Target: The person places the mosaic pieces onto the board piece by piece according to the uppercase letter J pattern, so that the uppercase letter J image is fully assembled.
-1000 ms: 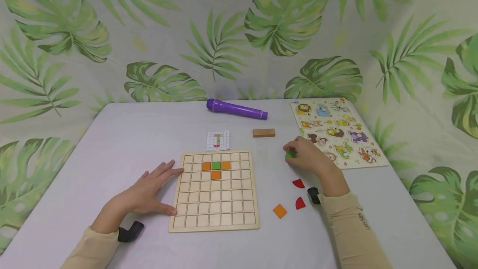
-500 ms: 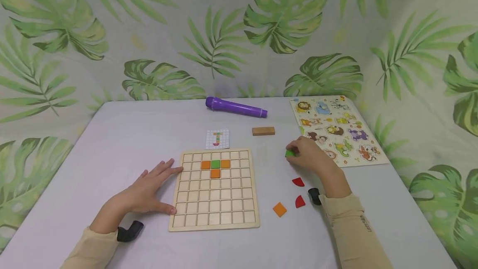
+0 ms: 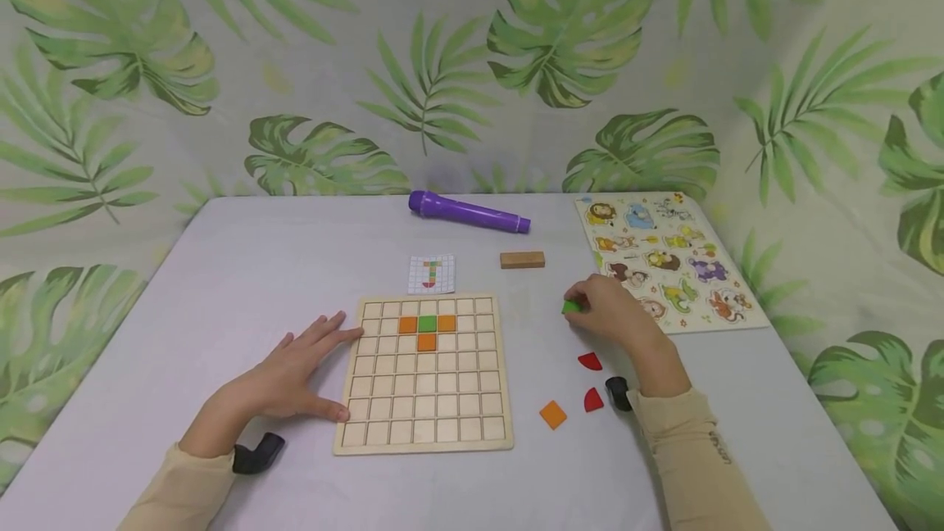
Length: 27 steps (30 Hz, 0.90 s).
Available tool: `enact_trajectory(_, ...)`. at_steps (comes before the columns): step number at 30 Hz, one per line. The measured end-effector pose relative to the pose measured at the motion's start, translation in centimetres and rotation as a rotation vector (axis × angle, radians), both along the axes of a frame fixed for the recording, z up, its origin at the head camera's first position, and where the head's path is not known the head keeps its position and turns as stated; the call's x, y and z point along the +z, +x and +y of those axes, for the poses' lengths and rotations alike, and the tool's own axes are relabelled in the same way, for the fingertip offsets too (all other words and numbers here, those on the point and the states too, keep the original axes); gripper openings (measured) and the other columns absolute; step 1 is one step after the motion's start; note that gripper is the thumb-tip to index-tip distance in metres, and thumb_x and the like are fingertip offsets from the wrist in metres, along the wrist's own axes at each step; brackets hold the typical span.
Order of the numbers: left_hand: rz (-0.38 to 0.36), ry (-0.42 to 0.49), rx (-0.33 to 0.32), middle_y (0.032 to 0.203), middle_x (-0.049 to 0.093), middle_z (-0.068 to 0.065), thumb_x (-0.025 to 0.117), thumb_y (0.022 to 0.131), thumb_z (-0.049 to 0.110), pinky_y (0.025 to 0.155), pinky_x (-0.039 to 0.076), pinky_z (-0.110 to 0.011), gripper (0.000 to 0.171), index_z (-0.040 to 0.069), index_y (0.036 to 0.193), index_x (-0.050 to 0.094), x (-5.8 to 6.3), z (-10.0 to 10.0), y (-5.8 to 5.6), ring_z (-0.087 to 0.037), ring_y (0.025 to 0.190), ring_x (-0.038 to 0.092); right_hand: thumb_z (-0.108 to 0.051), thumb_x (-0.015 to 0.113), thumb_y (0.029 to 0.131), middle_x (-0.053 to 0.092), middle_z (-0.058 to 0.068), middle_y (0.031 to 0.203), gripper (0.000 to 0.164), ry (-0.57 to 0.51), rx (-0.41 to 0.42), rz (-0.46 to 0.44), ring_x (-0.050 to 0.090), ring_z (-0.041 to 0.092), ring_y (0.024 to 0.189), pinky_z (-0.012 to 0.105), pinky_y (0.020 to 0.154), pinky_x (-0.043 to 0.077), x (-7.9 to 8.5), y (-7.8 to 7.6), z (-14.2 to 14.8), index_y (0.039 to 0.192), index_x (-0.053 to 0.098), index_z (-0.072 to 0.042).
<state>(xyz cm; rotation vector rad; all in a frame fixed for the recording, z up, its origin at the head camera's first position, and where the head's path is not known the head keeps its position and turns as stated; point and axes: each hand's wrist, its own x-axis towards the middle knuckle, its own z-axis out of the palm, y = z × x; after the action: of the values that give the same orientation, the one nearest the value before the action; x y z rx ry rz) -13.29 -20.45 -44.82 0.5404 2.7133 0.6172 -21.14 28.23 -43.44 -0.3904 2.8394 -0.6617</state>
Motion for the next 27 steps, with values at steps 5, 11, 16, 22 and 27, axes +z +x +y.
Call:
enact_trajectory(5,-0.006,-0.009,0.003,0.180,0.019,-0.016,0.097,0.068,0.061,0.125,0.013,-0.082,0.119,0.027,0.166,0.039,0.1,0.1,0.1,-0.048,0.166,0.015,-0.013,0.078,0.096,0.077,0.016,0.106,0.027,-0.022,0.036,0.030,0.070,0.027,0.096,0.049,0.090,0.062,0.1,0.3,-0.7,0.116,0.077,0.005)
enact_trajectory(11,-0.011,-0.003,0.002,0.180,0.020,-0.019,0.097,0.067,0.061,0.124,0.014,-0.082,0.120,0.025,0.166,0.040,0.5,0.3,0.2,-0.049,0.166,0.016,-0.014,0.078,0.096,0.076,0.013,0.104,0.030,-0.036,0.081,0.062,0.070,0.025,0.096,0.046,0.088,0.061,0.3,0.5,-1.7,0.118,0.076,0.005)
enact_trajectory(16,-0.004,-0.005,0.000,0.179,0.020,-0.019,0.097,0.068,0.060,0.124,0.014,-0.082,0.119,0.024,0.166,0.040,0.5,0.3,0.3,-0.050,0.165,0.017,-0.014,0.078,0.096,0.076,0.013,0.101,0.030,-0.039,0.100,0.083,0.070,0.025,0.094,0.045,0.086,0.061,0.4,0.4,-2.6,0.119,0.075,0.005)
enact_trajectory(22,-0.005,-0.011,0.002,0.179,0.020,-0.019,0.097,0.067,0.061,0.124,0.014,-0.082,0.119,0.024,0.166,0.040,0.3,0.2,0.2,-0.049,0.166,0.016,-0.015,0.078,0.097,0.077,0.012,0.106,0.026,-0.070,0.119,0.062,0.072,0.025,0.099,0.046,0.090,0.062,0.6,0.5,-4.1,0.116,0.076,0.002)
enact_trajectory(27,-0.008,-0.011,0.001,0.180,0.020,-0.019,0.096,0.068,0.061,0.125,0.014,-0.082,0.120,0.024,0.166,0.040,0.5,0.2,0.2,-0.049,0.166,0.016,-0.015,0.079,0.097,0.077,0.011,0.106,0.023,-0.073,0.155,0.069,0.073,0.024,0.099,0.045,0.092,0.062,0.9,0.8,-5.6,0.113,0.076,0.000)
